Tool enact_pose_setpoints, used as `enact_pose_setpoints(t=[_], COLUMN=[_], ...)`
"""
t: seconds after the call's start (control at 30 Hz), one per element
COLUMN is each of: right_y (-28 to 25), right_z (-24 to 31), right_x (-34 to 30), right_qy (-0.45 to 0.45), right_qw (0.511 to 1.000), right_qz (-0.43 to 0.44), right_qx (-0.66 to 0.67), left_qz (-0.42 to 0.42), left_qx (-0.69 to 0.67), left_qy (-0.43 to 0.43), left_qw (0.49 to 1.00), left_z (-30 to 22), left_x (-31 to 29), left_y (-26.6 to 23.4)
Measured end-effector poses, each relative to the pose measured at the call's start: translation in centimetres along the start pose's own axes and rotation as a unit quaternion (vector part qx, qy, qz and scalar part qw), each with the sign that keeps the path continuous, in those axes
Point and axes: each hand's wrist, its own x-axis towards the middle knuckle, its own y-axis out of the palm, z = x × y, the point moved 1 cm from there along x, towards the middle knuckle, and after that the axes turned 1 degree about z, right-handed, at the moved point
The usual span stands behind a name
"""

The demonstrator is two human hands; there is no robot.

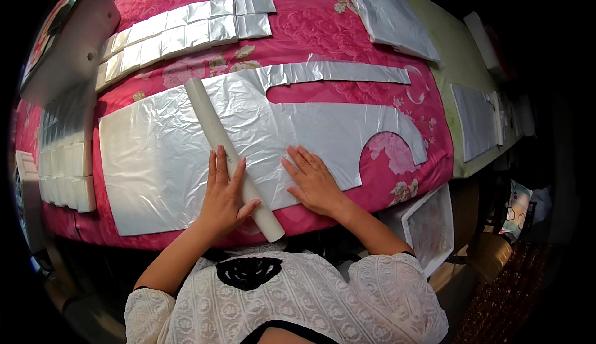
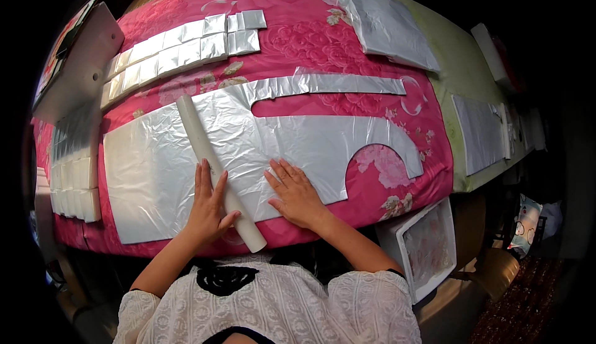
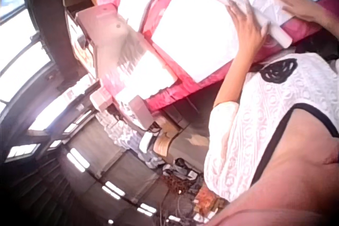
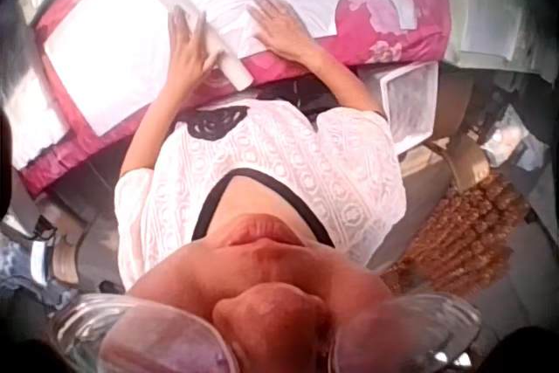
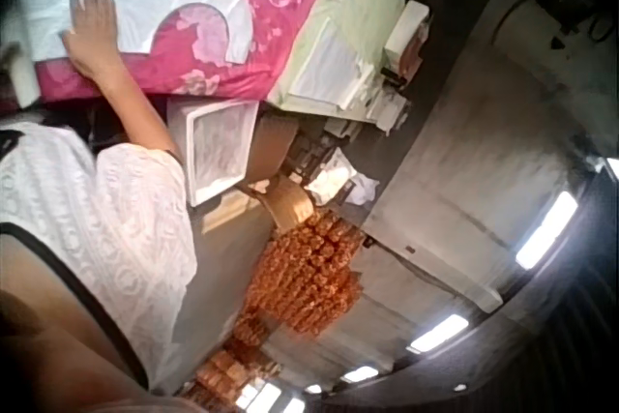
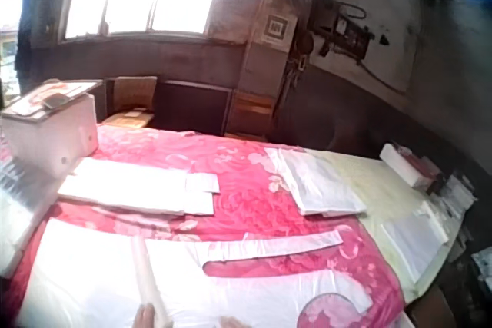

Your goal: The person wraps small rectangular items with clear plastic film on a pink floral bedsheet. They unroll the film, place an item on it, fold the film around the item, and set the wrapped item aside. The process repeats with multiple items.

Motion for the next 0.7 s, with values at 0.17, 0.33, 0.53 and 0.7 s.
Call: enact_pose_setpoints(t=[0.17,0.33,0.53,0.7], right_y=[-3.4,-7.4,-9.1,-8.2], right_z=[-12.8,-22.1,-17.9,-4.8], right_x=[-2.7,-8.8,-8.1,-3.0], right_qy=[0.163,0.319,0.252,0.186], right_qw=[0.970,0.888,0.873,0.902], right_qz=[-0.167,-0.296,-0.378,-0.357], right_qx=[-0.074,-0.146,-0.178,0.157], left_qz=[-0.006,-0.002,0.012,0.006], left_qx=[0.005,-0.010,0.004,-0.208], left_qy=[0.012,0.041,0.053,0.070], left_qw=[1.000,0.999,0.999,0.976], left_z=[-2.1,-3.5,-4.3,-5.0], left_x=[1.7,2.6,3.0,2.7], left_y=[1.7,2.5,2.0,0.6])
